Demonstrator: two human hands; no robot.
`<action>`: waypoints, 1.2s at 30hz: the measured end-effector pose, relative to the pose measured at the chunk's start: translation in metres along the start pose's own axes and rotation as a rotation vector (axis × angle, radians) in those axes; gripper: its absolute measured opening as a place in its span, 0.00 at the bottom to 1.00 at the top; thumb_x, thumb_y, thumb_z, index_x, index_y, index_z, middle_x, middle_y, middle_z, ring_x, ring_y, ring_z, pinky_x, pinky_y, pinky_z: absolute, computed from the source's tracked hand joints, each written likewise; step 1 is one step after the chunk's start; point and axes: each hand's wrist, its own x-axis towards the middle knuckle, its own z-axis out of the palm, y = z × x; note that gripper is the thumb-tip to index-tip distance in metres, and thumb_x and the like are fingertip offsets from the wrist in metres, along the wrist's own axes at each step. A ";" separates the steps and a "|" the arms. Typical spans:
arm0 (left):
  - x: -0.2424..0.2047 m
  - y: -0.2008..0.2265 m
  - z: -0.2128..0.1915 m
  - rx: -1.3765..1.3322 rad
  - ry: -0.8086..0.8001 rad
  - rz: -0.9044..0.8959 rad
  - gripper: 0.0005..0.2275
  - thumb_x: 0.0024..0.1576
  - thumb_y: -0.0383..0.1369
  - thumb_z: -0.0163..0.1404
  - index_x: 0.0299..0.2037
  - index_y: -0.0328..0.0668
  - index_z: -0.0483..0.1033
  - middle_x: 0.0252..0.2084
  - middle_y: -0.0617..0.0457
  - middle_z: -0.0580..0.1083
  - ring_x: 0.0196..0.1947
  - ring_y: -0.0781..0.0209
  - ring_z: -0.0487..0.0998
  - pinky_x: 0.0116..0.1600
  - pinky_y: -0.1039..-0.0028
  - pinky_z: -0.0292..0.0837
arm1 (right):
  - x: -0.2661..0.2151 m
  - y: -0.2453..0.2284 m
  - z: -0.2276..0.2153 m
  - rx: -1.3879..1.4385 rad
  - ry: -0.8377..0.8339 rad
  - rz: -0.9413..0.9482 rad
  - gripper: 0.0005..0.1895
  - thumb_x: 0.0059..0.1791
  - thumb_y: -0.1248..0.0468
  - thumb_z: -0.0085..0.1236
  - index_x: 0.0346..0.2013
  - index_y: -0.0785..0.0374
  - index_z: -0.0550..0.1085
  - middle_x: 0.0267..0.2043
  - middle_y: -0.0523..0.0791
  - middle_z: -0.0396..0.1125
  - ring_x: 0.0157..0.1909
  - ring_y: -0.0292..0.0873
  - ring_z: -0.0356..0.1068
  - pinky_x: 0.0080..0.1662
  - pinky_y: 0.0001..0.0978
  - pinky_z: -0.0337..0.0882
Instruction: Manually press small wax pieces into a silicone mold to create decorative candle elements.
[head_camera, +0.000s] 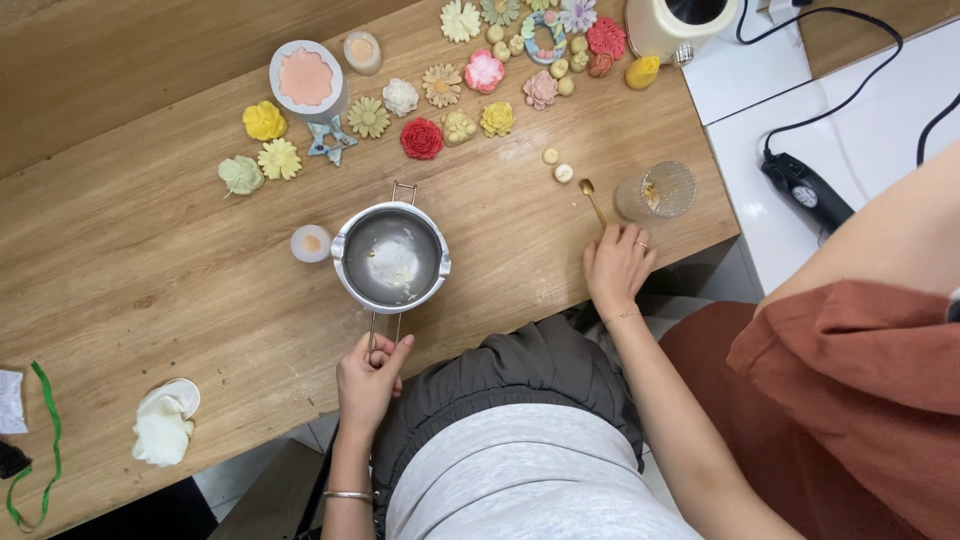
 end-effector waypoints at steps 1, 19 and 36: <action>0.000 -0.004 0.002 -0.018 -0.004 0.002 0.14 0.56 0.36 0.61 0.27 0.36 0.72 0.13 0.58 0.68 0.12 0.73 0.66 0.19 0.80 0.59 | 0.002 -0.003 0.000 -0.040 0.046 -0.046 0.20 0.41 0.57 0.65 0.43 0.61 0.75 0.41 0.52 0.72 0.46 0.57 0.74 0.43 0.50 0.71; -0.007 0.002 0.008 0.006 0.001 -0.006 0.13 0.55 0.35 0.61 0.25 0.36 0.72 0.13 0.58 0.68 0.12 0.73 0.66 0.19 0.80 0.59 | 0.049 -0.015 0.065 0.527 -0.263 0.362 0.10 0.50 0.58 0.64 0.39 0.58 0.75 0.36 0.48 0.76 0.42 0.55 0.76 0.42 0.49 0.70; -0.005 0.014 0.007 0.124 -0.080 0.022 0.13 0.56 0.34 0.60 0.25 0.35 0.71 0.12 0.55 0.69 0.12 0.71 0.67 0.20 0.78 0.59 | 0.040 -0.009 0.078 0.455 -0.141 0.209 0.06 0.53 0.60 0.61 0.41 0.57 0.74 0.45 0.51 0.67 0.41 0.59 0.71 0.40 0.53 0.68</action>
